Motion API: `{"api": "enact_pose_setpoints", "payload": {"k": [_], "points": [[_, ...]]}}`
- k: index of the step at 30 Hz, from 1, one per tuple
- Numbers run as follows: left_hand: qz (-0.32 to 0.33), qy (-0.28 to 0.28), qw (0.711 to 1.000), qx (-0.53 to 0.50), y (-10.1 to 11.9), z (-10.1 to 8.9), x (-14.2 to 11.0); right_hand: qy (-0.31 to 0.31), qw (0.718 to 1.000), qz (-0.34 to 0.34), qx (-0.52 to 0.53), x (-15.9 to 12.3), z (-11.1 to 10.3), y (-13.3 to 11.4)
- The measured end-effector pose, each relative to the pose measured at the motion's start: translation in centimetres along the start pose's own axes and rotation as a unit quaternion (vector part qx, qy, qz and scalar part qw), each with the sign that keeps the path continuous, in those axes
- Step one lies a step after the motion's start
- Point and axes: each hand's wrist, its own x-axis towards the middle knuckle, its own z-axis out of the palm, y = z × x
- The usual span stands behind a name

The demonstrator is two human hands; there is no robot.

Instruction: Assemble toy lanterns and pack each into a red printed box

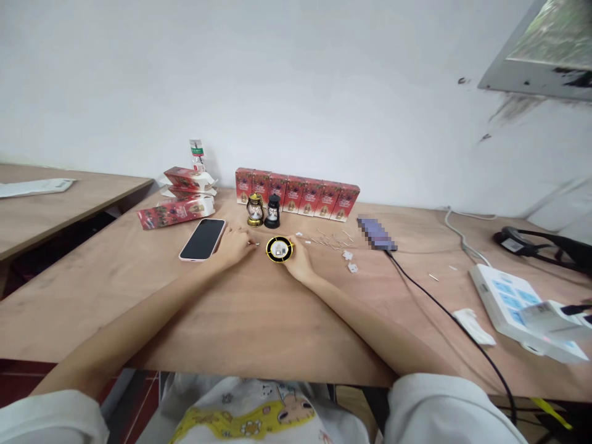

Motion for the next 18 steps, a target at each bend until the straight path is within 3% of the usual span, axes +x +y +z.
{"api": "enact_pose_setpoints", "payload": {"k": [4,6,10,15,18], "points": [[-0.003,-0.017,1.000,-0.011,-0.1,-0.2,0.5,0.001,1.000,0.003,-0.001,0.1,0.1,0.1],[-0.001,0.002,1.000,-0.008,0.0,-0.4,0.2,0.002,1.000,0.002,-0.002,0.1,0.1,0.2],[0.000,0.093,0.996,0.004,0.7,-1.3,-1.3,0.001,1.000,0.002,-0.001,0.1,0.1,0.2],[0.042,0.299,0.953,-0.001,3.3,-2.7,-3.2,-0.005,1.000,0.007,-0.009,0.1,-0.1,0.0],[0.124,0.322,0.939,0.003,5.3,-2.8,-3.8,-0.009,1.000,-0.005,0.000,0.0,-0.1,-0.3]]}}
